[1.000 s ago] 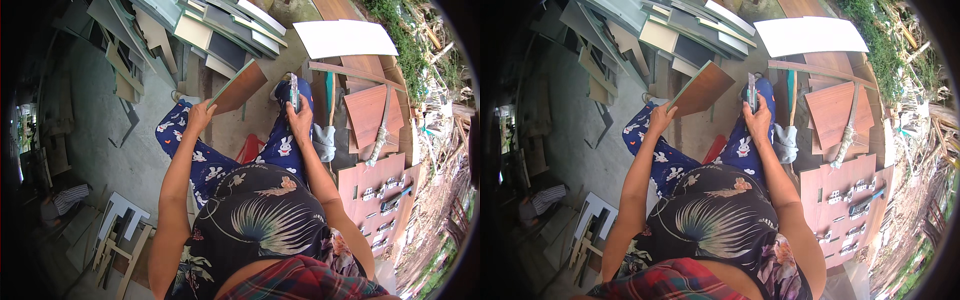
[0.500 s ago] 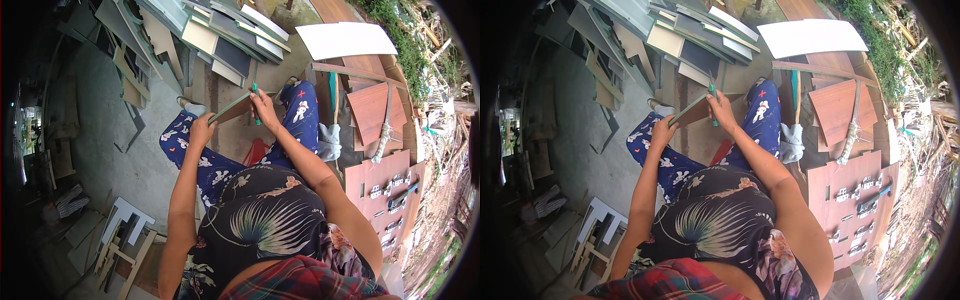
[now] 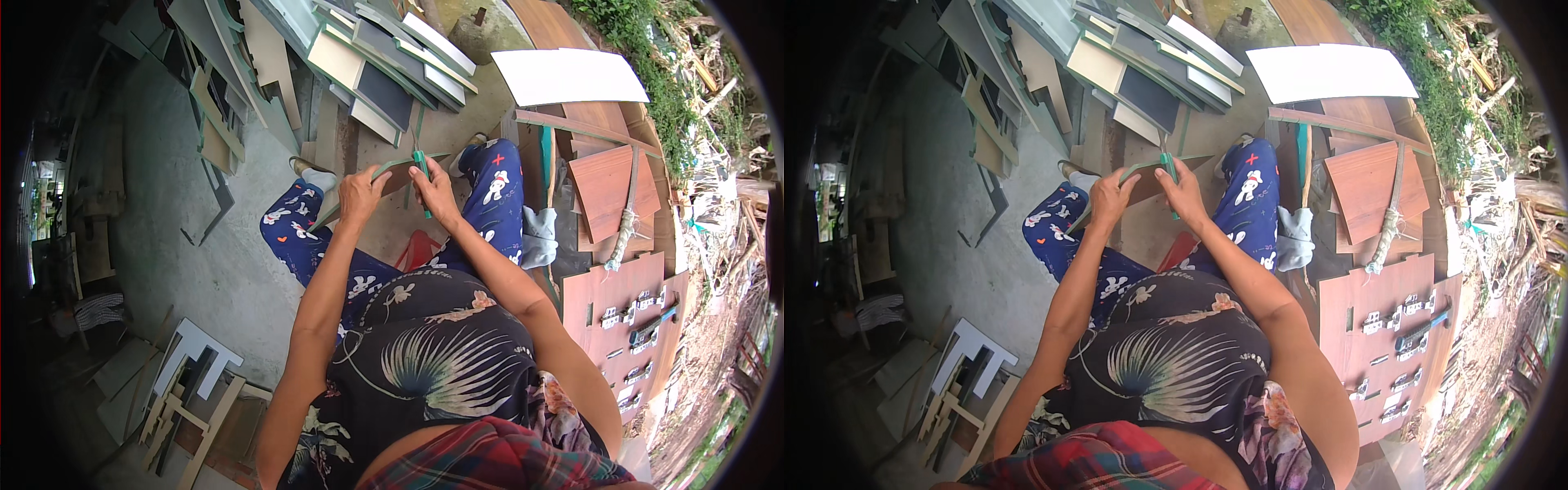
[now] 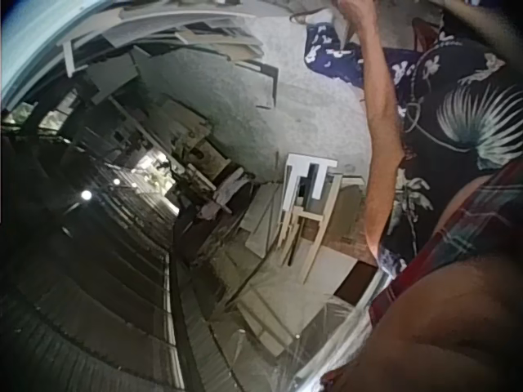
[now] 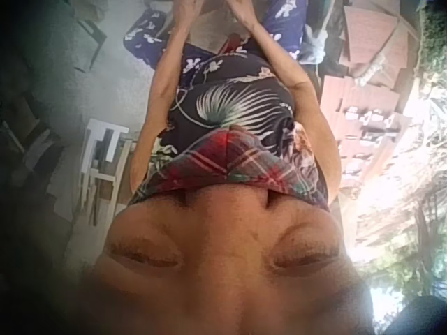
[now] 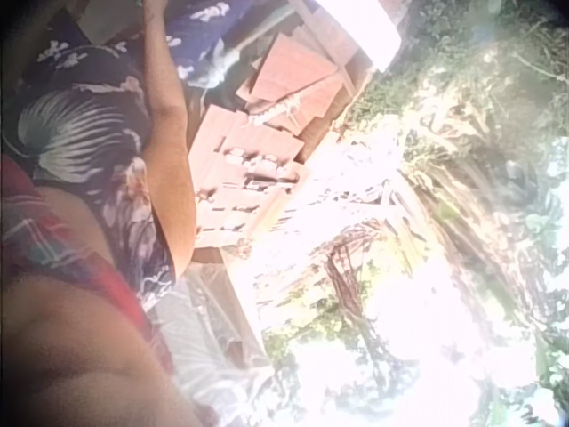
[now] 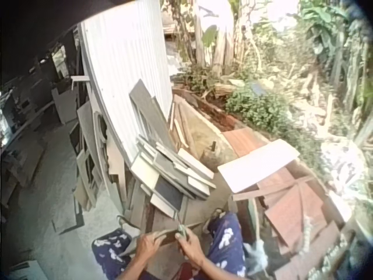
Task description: Trimming the edges of wood veneer panels using a utility knife.
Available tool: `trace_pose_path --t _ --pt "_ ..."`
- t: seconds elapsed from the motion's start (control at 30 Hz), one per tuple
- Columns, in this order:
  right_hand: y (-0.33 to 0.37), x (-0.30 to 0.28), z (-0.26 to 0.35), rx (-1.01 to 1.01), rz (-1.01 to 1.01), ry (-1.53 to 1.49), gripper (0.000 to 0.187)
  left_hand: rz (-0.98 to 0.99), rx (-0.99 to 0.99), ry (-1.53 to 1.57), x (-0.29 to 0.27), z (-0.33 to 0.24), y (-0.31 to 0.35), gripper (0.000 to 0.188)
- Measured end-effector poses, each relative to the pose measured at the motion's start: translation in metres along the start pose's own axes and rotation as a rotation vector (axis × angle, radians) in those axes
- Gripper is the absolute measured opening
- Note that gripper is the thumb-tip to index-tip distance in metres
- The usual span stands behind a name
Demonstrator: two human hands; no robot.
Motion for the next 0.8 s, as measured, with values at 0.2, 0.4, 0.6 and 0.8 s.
trace_pose_path --t 0.2,0.4,0.6,0.8 --pt "0.007 -0.029 0.007 0.0 -0.062 -0.037 0.037 -0.195 -0.052 0.234 -0.062 -0.026 -0.011 0.03" --pt "0.015 -0.033 0.008 -0.022 -0.063 -0.046 0.035 -0.507 0.013 0.491 -0.146 -0.059 -0.008 0.025" --pt "0.019 -0.036 0.005 -0.018 -0.087 -0.05 0.034 -0.774 0.157 0.459 -0.22 -0.105 0.02 0.019" --pt "0.019 -0.037 -0.003 -0.01 -0.1 -0.028 0.032 -0.927 0.173 0.334 -0.263 -0.102 0.059 0.02"
Point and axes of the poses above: each hand's wrist, its own y-axis away from the middle knuckle, its own x-axis out of the palm, z = x × y, the point moved 7 cm from there along -y, towards the middle knuckle, and after that the axes turned 14 degrees about y, right-handed, at the moved point
